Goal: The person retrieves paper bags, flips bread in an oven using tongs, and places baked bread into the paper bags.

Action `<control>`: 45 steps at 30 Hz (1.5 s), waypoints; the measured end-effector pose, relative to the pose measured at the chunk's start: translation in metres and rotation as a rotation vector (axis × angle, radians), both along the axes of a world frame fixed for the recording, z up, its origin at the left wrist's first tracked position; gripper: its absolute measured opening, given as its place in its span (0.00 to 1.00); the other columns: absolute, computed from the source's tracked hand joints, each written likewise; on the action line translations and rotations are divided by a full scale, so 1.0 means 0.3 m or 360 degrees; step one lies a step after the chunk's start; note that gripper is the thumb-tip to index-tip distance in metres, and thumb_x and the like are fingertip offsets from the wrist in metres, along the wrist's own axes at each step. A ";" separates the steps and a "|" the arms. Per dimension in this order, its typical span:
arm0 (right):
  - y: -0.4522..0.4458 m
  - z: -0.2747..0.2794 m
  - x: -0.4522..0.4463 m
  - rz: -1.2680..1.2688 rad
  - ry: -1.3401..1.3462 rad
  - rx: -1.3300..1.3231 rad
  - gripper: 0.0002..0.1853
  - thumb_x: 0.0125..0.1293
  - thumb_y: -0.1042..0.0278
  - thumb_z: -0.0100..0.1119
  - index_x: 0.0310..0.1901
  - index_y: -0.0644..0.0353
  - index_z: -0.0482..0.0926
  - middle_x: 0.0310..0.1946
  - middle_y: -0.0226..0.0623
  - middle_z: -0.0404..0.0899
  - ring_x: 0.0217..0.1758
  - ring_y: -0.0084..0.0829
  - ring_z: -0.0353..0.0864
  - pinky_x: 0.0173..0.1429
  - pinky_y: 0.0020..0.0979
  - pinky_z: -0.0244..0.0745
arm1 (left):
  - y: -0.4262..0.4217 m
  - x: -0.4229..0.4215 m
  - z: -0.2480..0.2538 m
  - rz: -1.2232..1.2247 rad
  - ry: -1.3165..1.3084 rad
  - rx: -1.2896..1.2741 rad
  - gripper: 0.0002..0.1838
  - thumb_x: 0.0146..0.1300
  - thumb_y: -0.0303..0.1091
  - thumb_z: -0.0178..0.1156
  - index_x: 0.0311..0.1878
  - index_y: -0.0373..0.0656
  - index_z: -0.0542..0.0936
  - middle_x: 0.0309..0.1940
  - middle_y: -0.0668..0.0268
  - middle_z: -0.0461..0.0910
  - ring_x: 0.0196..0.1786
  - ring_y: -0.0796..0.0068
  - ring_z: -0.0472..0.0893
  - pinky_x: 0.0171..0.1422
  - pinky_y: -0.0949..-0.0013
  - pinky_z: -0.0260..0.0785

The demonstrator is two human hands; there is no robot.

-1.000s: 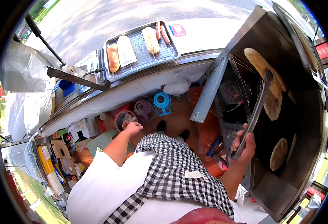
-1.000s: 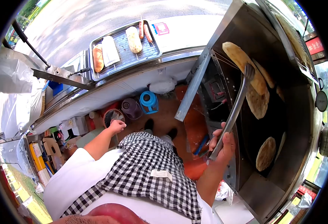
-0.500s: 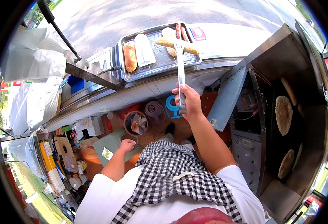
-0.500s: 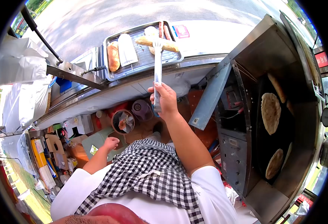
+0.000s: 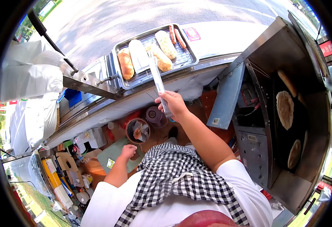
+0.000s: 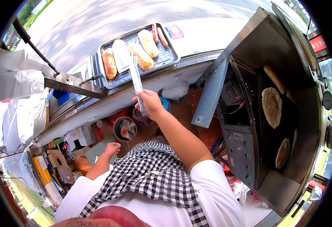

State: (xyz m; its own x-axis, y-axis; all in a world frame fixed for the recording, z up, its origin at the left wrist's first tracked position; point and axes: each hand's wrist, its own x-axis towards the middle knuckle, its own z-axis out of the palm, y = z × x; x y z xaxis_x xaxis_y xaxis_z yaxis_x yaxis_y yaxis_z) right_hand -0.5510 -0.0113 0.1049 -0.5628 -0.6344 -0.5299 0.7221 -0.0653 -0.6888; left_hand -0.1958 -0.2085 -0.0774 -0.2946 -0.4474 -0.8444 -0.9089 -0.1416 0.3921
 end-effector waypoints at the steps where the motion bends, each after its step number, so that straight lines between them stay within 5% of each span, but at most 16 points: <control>1: 0.044 0.002 0.011 -0.0017 0.0018 -0.0035 0.14 0.74 0.57 0.60 0.44 0.62 0.80 0.33 0.34 0.83 0.25 0.22 0.80 0.29 0.25 0.74 | -0.003 -0.025 0.005 -0.0024 0.0016 -0.0011 0.11 0.64 0.35 0.69 0.42 0.37 0.85 0.28 0.67 0.82 0.27 0.78 0.78 0.28 0.72 0.69; 7: 0.291 0.020 0.038 -0.0140 -0.0029 0.0210 0.15 0.74 0.59 0.59 0.48 0.65 0.80 0.33 0.35 0.84 0.26 0.22 0.81 0.29 0.25 0.76 | -0.001 -0.146 -0.040 -0.0199 0.0037 -0.0014 0.11 0.63 0.36 0.69 0.41 0.36 0.87 0.28 0.66 0.82 0.29 0.78 0.79 0.31 0.70 0.70; 14: 0.198 -0.007 -0.020 -0.0047 -0.0040 0.0206 0.15 0.73 0.61 0.59 0.47 0.67 0.80 0.32 0.37 0.84 0.25 0.23 0.81 0.28 0.25 0.76 | 0.016 -0.269 -0.006 -0.0384 0.0181 -0.0072 0.14 0.63 0.36 0.67 0.44 0.34 0.88 0.29 0.65 0.84 0.31 0.77 0.80 0.39 0.68 0.73; 26: 0.380 0.121 0.049 -0.0028 0.0031 0.0105 0.15 0.74 0.57 0.58 0.46 0.63 0.81 0.35 0.35 0.84 0.27 0.22 0.80 0.30 0.25 0.74 | 0.011 -0.145 -0.036 -0.0193 -0.0037 0.0062 0.12 0.64 0.35 0.68 0.43 0.35 0.86 0.28 0.66 0.81 0.29 0.77 0.78 0.29 0.71 0.68; 27: 0.442 0.126 0.066 -0.0022 0.0107 0.0067 0.17 0.76 0.59 0.56 0.53 0.65 0.79 0.35 0.35 0.84 0.26 0.20 0.80 0.30 0.23 0.75 | 0.024 -0.144 -0.034 -0.0207 -0.0064 0.0070 0.12 0.64 0.35 0.69 0.43 0.35 0.86 0.28 0.66 0.80 0.28 0.77 0.78 0.28 0.72 0.68; 35: 0.935 0.296 0.235 -0.0772 0.0394 -0.0010 0.30 0.73 0.53 0.57 0.67 0.68 0.68 0.39 0.40 0.83 0.26 0.20 0.80 0.28 0.21 0.75 | 0.142 -0.362 0.045 -0.0588 0.0028 0.0111 0.10 0.65 0.31 0.64 0.45 0.35 0.83 0.29 0.67 0.79 0.25 0.78 0.77 0.25 0.74 0.67; 38: 1.071 0.329 0.298 -0.1123 0.0509 0.0075 0.30 0.74 0.52 0.56 0.67 0.67 0.68 0.39 0.41 0.83 0.25 0.21 0.79 0.28 0.21 0.75 | 0.155 -0.485 0.036 -0.0617 0.0119 0.0248 0.08 0.68 0.31 0.63 0.43 0.35 0.82 0.22 0.70 0.75 0.21 0.80 0.74 0.23 0.74 0.65; 45: 1.280 0.366 0.390 -0.1721 0.0423 0.0178 0.25 0.75 0.54 0.54 0.63 0.65 0.73 0.37 0.43 0.82 0.25 0.25 0.79 0.27 0.25 0.74 | 0.193 -0.685 0.011 -0.0712 0.0256 0.0268 0.13 0.67 0.32 0.65 0.50 0.35 0.84 0.30 0.69 0.81 0.28 0.82 0.77 0.27 0.77 0.66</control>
State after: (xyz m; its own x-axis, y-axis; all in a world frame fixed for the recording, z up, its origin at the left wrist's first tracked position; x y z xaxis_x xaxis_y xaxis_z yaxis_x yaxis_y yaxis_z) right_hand -0.4340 0.3727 0.2148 -0.8931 0.3009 -0.3343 0.1520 -0.4976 -0.8540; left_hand -0.4011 -0.1505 -0.0741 -0.5589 -0.1089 -0.8221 -0.8249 0.1745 0.5377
